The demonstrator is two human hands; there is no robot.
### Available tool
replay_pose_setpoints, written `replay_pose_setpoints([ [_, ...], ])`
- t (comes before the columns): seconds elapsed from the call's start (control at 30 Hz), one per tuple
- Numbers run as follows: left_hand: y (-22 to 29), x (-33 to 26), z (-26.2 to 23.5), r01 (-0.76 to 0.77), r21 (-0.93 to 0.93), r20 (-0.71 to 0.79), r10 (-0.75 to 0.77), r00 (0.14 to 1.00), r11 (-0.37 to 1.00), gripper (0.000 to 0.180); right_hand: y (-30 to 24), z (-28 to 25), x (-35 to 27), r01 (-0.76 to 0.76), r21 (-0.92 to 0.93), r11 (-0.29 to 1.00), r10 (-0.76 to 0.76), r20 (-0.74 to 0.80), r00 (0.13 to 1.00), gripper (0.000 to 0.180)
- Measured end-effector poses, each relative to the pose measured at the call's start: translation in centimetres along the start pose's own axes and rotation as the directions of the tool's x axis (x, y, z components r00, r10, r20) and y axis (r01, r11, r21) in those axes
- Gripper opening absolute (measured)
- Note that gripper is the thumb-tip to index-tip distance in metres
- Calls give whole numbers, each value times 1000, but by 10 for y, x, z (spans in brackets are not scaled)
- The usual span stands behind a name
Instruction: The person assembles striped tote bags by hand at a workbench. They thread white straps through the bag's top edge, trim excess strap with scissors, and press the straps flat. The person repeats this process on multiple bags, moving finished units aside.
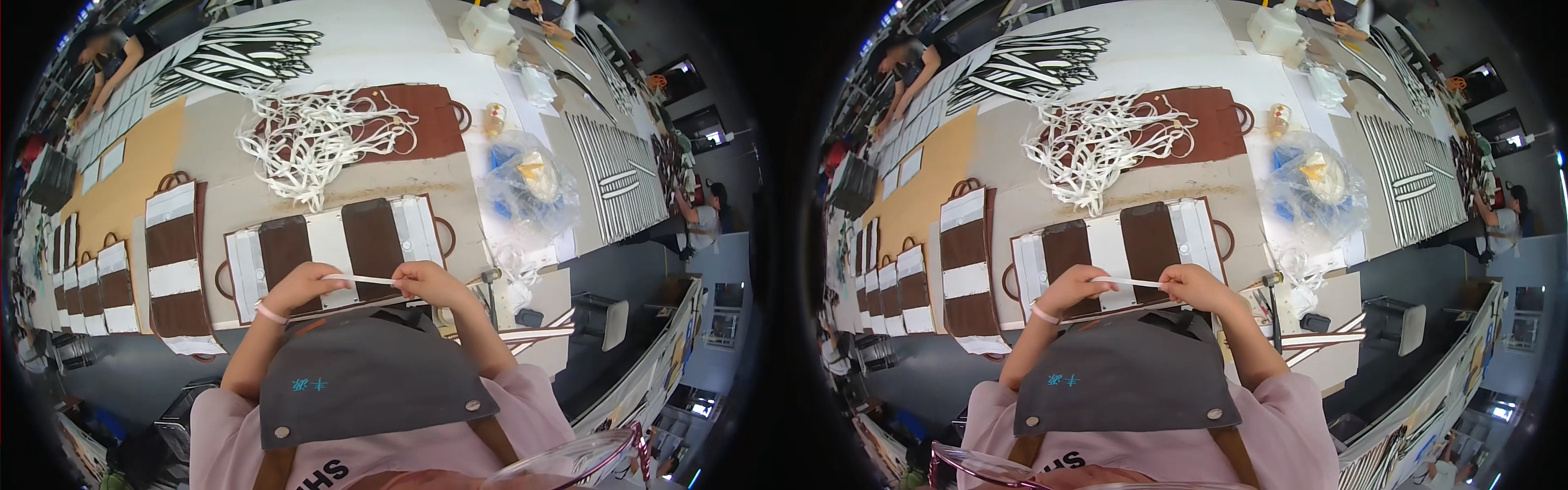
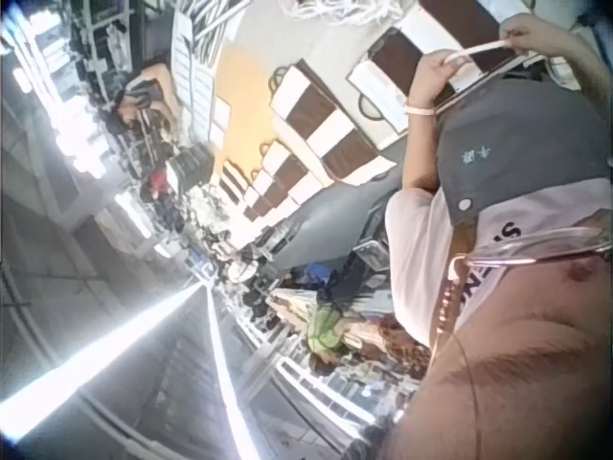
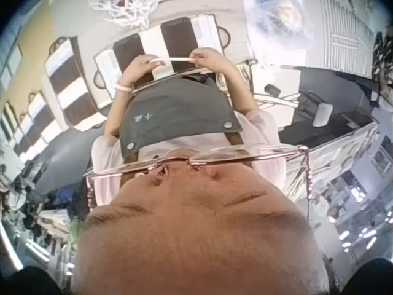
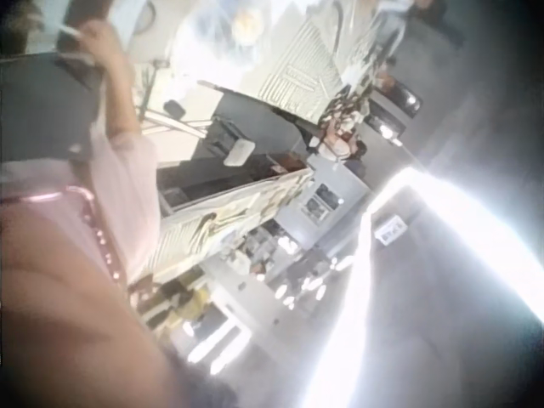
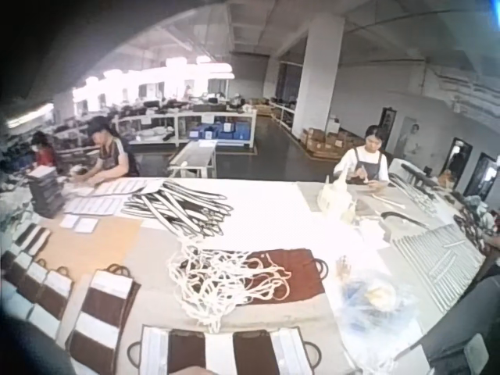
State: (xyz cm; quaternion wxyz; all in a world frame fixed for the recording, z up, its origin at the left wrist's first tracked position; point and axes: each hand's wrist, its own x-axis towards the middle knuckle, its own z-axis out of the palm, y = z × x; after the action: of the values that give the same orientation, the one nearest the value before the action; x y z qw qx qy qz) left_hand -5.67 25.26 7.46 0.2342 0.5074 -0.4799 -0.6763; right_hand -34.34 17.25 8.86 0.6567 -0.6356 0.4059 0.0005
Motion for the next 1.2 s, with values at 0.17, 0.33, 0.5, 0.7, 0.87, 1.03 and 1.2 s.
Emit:
replay_pose_setpoints([
  [0.17, -35, -46, -27, -53, -406, -273, -66, 960, 912, 16, 10, -29, -1, -69, 5, 998, 68, 101, 993, 16],
  [0.33, -83, -91, -45, -167, -408, -535, -86, 841, 898, 17, 22, -54, 17, -44, -55, 997, 52, 148, 988, 14],
  [0.5, -118, -93, -67, -25, -385, -510, -190, 839, 922, 19, 58, -67, 46, -46, -118, 992, 40, -56, 998, 17],
  [0.7, -134, -80, -95, 84, -263, -624, -236, 745, 961, 17, 101, -63, 86, -183, -258, 949, 91, -330, 939, 16],
  [0.87, -151, -59, -84, 119, -41, -720, -112, 685, 992, 16, 33, -2, 118, -394, -817, 422, -266, -527, 807, 23],
  [1.03, -160, -49, -92, 56, -72, -718, -90, 690, 996, 16, -5, 105, 189, 325, -643, 693, -547, -176, 819, 30],
  [1.2, -160, -52, -112, 11, -131, -688, -99, 719, 991, 16, -37, 186, 240, 420, -391, 819, -427, 74, 901, 19],
])
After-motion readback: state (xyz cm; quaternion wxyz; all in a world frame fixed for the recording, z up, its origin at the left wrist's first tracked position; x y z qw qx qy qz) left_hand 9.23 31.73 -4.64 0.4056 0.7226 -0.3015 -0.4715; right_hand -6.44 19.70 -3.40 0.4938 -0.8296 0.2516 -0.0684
